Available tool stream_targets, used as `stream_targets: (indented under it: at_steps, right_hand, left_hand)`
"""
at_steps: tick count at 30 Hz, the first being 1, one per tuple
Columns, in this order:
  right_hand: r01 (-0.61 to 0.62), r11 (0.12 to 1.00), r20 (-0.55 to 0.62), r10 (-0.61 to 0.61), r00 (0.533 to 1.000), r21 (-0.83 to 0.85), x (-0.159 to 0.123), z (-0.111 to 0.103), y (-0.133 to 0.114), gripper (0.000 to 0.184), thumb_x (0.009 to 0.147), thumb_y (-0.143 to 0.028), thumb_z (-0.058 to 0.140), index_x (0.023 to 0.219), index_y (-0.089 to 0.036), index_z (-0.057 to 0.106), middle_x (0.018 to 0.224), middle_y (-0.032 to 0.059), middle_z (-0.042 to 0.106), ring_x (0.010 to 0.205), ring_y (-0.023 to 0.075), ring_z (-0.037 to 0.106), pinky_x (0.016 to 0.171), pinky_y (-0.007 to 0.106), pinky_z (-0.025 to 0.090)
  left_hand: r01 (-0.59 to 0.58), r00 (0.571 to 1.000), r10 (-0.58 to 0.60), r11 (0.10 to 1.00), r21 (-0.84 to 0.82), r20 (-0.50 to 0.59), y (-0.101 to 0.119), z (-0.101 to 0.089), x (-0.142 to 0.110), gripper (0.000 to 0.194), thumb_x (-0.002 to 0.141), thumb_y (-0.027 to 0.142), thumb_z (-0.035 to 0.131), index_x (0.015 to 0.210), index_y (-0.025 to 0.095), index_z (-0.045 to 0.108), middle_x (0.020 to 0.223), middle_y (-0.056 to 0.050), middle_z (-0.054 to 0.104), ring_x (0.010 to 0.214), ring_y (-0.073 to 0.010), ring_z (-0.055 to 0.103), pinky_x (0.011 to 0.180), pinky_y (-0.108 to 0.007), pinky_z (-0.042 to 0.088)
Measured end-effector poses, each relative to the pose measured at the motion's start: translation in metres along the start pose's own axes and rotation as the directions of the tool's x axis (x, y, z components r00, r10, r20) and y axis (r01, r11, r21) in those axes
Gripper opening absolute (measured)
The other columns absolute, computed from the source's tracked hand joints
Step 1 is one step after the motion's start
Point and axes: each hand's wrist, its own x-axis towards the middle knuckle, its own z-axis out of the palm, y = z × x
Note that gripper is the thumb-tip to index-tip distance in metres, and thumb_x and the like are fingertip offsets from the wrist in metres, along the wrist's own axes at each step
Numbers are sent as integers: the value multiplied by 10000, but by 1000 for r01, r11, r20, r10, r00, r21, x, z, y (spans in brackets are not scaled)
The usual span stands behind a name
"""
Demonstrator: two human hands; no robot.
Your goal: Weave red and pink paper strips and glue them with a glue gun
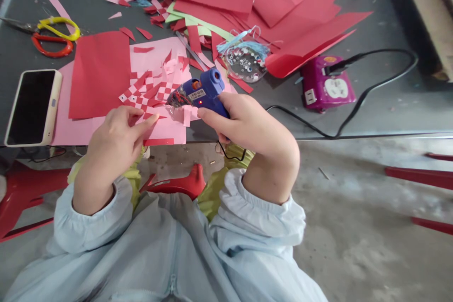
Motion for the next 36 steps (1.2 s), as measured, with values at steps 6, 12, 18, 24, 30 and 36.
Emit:
stream_targets:
  at_steps: [6,12,18,24,30,36]
  right_hand:
    - [18,1000,-21,-18,1000,3,1,1,2,420,890,-376,647,546,-235,454,472,-14,566,474,119,506,534,291,406]
    - [27,1000,-18,-27,999,7,2,1,1,422,888,-381,649,547,-236,447,459,-19,557,459,113,498,520,284,401]
    - [34,999,-7,-34,999,-11,2,0,2,423,896,-395,631,551,-239,443,463,-19,563,460,115,512,528,285,409]
    - [18,1000,4,-18,1000,-5,0,0,2,425,899,-398,630,559,-240,430,471,-19,563,465,116,510,530,286,410]
    - [25,1000,-11,-25,1000,-13,0,0,3,411,901,-394,631,578,-240,429,480,-24,559,477,118,511,541,288,408]
    - [20,1000,-29,-19,999,19,-1,-1,5,357,897,-387,631,615,-238,470,481,-25,569,485,126,515,548,296,418]
  left_hand:
    - [2,1000,-2,1000,-25,21,5,5,-4,496,937,95,476,1368,296,617,1217,-128,568,1054,-279,586,868,-431,572]
    - [2,1000,-2,1000,-6,12,8,4,-4,475,938,119,480,1368,268,614,1219,-138,598,1067,-282,615,855,-409,586]
    - [13,1000,-14,998,-61,-17,3,-4,-1,334,995,169,437,1185,148,711,1170,-156,695,1047,-285,688,813,-389,607]
    - [36,999,-35,990,-134,10,-1,-9,1,375,1008,164,376,1092,146,741,1211,-143,723,1076,-286,714,891,-418,609]
    - [43,999,-45,981,-188,-6,-4,-8,0,357,961,121,407,1098,121,737,1227,-144,725,1098,-280,707,966,-418,590]
    - [78,996,-80,995,-70,-37,-1,-4,2,289,922,118,482,1100,178,701,1116,-103,721,996,-262,701,720,-345,568]
